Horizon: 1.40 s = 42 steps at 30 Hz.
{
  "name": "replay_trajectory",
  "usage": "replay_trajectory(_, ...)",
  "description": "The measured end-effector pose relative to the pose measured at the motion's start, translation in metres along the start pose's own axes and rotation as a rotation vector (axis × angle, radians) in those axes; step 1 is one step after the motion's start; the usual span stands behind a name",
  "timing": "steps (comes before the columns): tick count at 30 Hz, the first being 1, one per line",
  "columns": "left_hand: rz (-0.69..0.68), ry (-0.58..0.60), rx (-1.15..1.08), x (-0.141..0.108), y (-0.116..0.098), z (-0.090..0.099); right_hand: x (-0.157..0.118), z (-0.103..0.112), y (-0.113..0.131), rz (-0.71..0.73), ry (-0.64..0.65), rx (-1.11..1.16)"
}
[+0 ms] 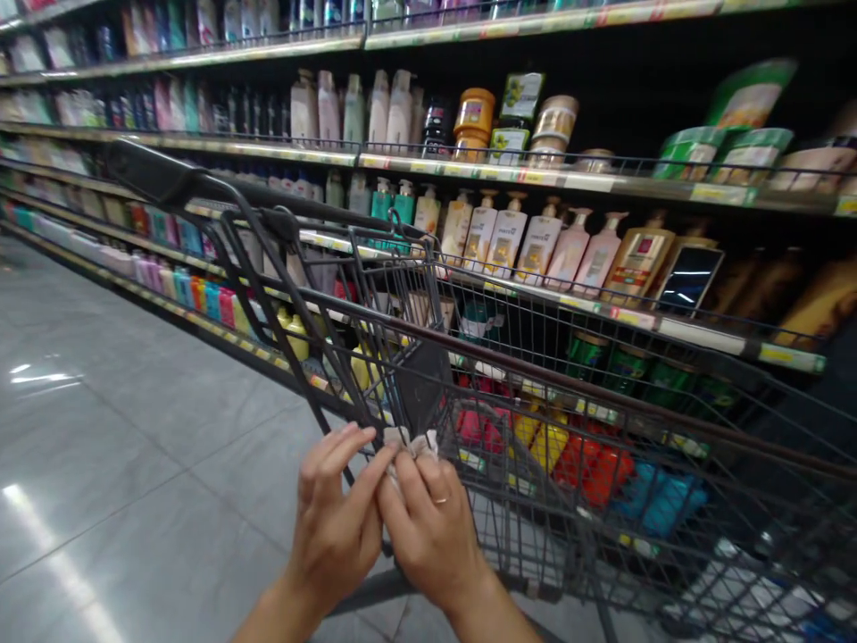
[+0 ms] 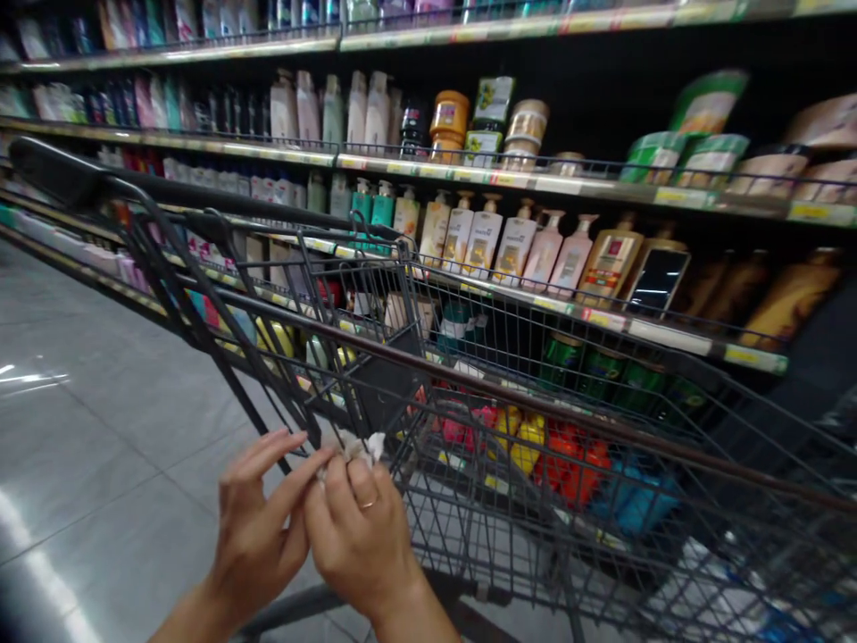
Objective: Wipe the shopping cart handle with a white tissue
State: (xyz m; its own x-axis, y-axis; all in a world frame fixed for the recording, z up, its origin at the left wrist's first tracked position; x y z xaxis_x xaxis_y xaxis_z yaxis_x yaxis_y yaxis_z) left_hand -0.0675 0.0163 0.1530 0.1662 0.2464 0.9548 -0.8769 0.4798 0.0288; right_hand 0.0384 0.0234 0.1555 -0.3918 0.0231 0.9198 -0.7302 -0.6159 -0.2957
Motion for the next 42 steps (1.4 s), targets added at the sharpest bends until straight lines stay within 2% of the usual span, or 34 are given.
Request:
replay_trajectory(7, -0.169, 0.006, -0.018, -0.016, -0.005, -0.012, -0.013, 0.011, -0.011, -0.059, -0.028, 0.021)
replay_trajectory(12, -0.193, 0.017, 0.046, -0.022, -0.002, -0.020, -0.021, 0.024, -0.026, -0.178, -0.016, 0.026)
replay_trajectory(16, -0.217, 0.017, 0.075, -0.023, -0.002, -0.023, -0.031, 0.040, -0.039, -0.218, -0.036, -0.018)
replay_trajectory(23, -0.158, 0.040, 0.142, -0.026, -0.009, -0.025, -0.060, 0.070, -0.067, -0.268, -0.041, -0.125)
replay_trajectory(29, -0.008, 0.050, 0.142, -0.029, -0.011, -0.029, -0.095, 0.101, -0.097, -0.315, -0.044, -0.222)
replay_trajectory(34, -0.012, 0.057, 0.144, -0.031, -0.022, -0.038, -0.119, 0.126, -0.123, -0.420, -0.062, -0.324)
replay_trajectory(37, -0.029, 0.001, 0.130, -0.033, -0.032, -0.041, -0.129, 0.142, -0.140, -0.465, -0.116, -0.366)
replay_trajectory(39, -0.074, -0.032, 0.109, -0.035, -0.041, -0.044, -0.133, 0.151, -0.152, -0.495, -0.179, -0.376)
replay_trajectory(42, -0.152, 0.008, 0.064, -0.038, -0.054, -0.052, -0.135, 0.162, -0.164, -0.533, -0.239, -0.356)
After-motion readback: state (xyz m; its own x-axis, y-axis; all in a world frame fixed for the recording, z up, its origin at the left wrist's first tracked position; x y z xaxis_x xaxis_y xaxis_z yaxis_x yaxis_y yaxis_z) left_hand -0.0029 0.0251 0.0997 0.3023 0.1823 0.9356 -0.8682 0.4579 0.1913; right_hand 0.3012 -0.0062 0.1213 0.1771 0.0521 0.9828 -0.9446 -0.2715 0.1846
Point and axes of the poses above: each hand's wrist, its own x-axis towards the middle knuckle, its own z-axis out of the back of the hand, y = z × x, the point moved 5 cm from there along x, towards the middle knuckle, and after that the axes turned 2 degrees about -x, right-handed, at the moved point
